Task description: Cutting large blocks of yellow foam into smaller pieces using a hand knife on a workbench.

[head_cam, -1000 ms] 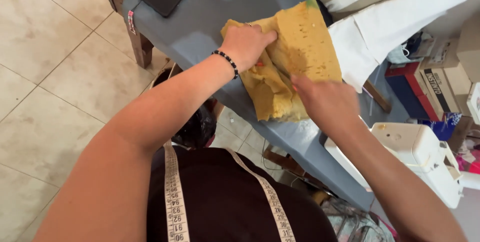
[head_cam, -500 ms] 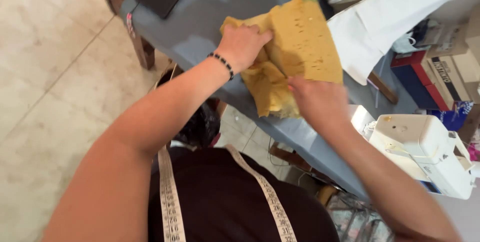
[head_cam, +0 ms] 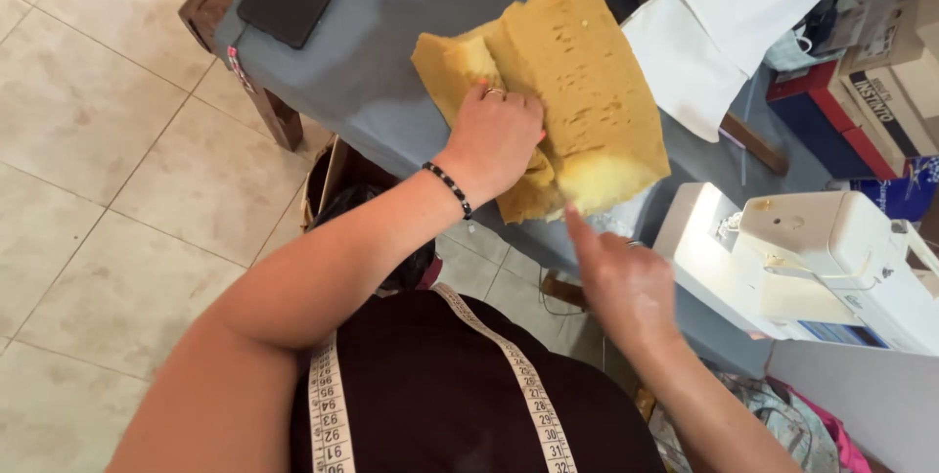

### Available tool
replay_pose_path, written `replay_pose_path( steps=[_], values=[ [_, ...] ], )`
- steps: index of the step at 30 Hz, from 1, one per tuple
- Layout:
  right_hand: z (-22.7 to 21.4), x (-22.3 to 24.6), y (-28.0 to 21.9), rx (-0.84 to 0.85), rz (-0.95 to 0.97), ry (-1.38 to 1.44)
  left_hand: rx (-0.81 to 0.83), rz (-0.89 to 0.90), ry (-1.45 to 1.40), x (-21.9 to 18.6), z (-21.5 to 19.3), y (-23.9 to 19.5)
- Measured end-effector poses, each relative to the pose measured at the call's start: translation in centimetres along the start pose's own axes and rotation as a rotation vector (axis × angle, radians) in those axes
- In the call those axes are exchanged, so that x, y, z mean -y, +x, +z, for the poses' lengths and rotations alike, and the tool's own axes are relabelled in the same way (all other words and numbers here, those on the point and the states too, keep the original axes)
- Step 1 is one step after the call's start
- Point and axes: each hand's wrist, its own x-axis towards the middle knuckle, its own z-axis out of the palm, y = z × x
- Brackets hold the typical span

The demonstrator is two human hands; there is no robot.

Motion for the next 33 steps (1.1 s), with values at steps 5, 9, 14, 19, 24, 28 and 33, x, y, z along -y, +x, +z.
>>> replay_pose_path(
  steps=[5,9,14,19,24,28,33],
  values=[
    [-4.0,-2.1,-0.8,0.102,0.269,0.218,0.156,-0.029,-0.061,0.1,-5.0,-0.8],
    [-1.7,-0.7,0.7,-0.022,0.217,0.182,0.353,-0.009,-0.104,1.4,-6.1,-0.2],
    [6.2,1.2,4.9,-0.181,0.149,-0.026,0.352,0.0,-0.07,2.0,-4.1,-0.3],
    [7.1,1.8,6.4,-0.179,0.144,-0.037,0.339,-0.041,-0.086,1.9,-4.0,-0.6],
    [5.0,0.5,2.5,-0.111,0.115,-0.119,0.465,-0.074,-0.218,0.9,-6.7,0.2],
    [14.3,1.6,6.9,-0.288,0.185,-0.128,0.496,-0.042,-0.234,-0.4,-5.1,-0.2],
    [7.9,0.4,3.7,-0.029,0.135,-0.011,0.501,-0.065,-0.272,-0.5,-5.8,0.1]
  ],
)
